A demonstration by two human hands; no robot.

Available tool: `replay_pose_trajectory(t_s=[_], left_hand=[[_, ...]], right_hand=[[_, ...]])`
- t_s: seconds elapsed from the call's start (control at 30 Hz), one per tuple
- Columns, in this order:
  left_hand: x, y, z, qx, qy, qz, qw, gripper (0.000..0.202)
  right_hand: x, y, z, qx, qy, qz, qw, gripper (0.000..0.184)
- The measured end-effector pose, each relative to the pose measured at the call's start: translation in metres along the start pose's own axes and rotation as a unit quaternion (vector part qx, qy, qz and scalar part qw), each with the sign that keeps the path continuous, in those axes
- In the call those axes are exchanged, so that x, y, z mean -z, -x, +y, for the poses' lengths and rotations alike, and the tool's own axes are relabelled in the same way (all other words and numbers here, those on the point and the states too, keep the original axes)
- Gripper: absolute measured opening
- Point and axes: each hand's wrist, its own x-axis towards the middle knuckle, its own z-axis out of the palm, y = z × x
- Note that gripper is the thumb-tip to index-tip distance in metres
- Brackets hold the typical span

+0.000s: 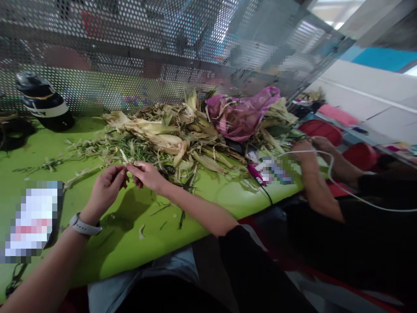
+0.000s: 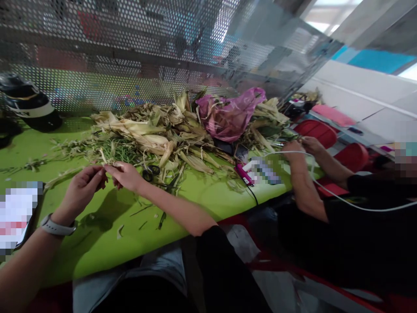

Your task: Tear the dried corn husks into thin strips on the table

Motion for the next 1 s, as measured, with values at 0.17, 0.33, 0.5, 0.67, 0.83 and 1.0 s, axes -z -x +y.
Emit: replay_pose_trajectory(t_s=[0.17, 0.33, 0.5, 0.67, 0.83, 1.0], left_hand=[[0.006, -0.002, -0.003, -0.018, -0.046, -0.055, 0.997, 0.02], [0.005, 0.001, 0.003, -0.019, -0.037, -0.057, 0.998, 0.021], [-0.001, 0.003, 0.008, -0.007, -0.053, -0.019, 0.998, 0.022], [0.003, 0.0, 0.004, -0.027, -0.046, 0.033, 0.998, 0.016], [0.013, -0.005, -0.001, -0.027, -0.081, 0.07, 0.994, 0.014], [0.012, -0.009, -0.008, -0.09, -0.223, 0.105, 0.965, 0.013]], right_hand=[[0.008, -0.003, 0.012, 0.1, 0.024, 0.026, 0.994, 0.041], [0.006, -0.001, 0.014, 0.118, 0.013, 0.048, 0.992, 0.04], [-0.002, 0.004, 0.011, 0.081, 0.001, 0.067, 0.994, 0.042], [-0.001, 0.004, 0.017, 0.036, 0.009, 0.043, 0.998, 0.037], [0.004, 0.012, 0.018, 0.145, 0.179, 0.068, 0.971, 0.025], [0.002, 0.025, 0.004, 0.173, 0.27, 0.045, 0.946, 0.032]])
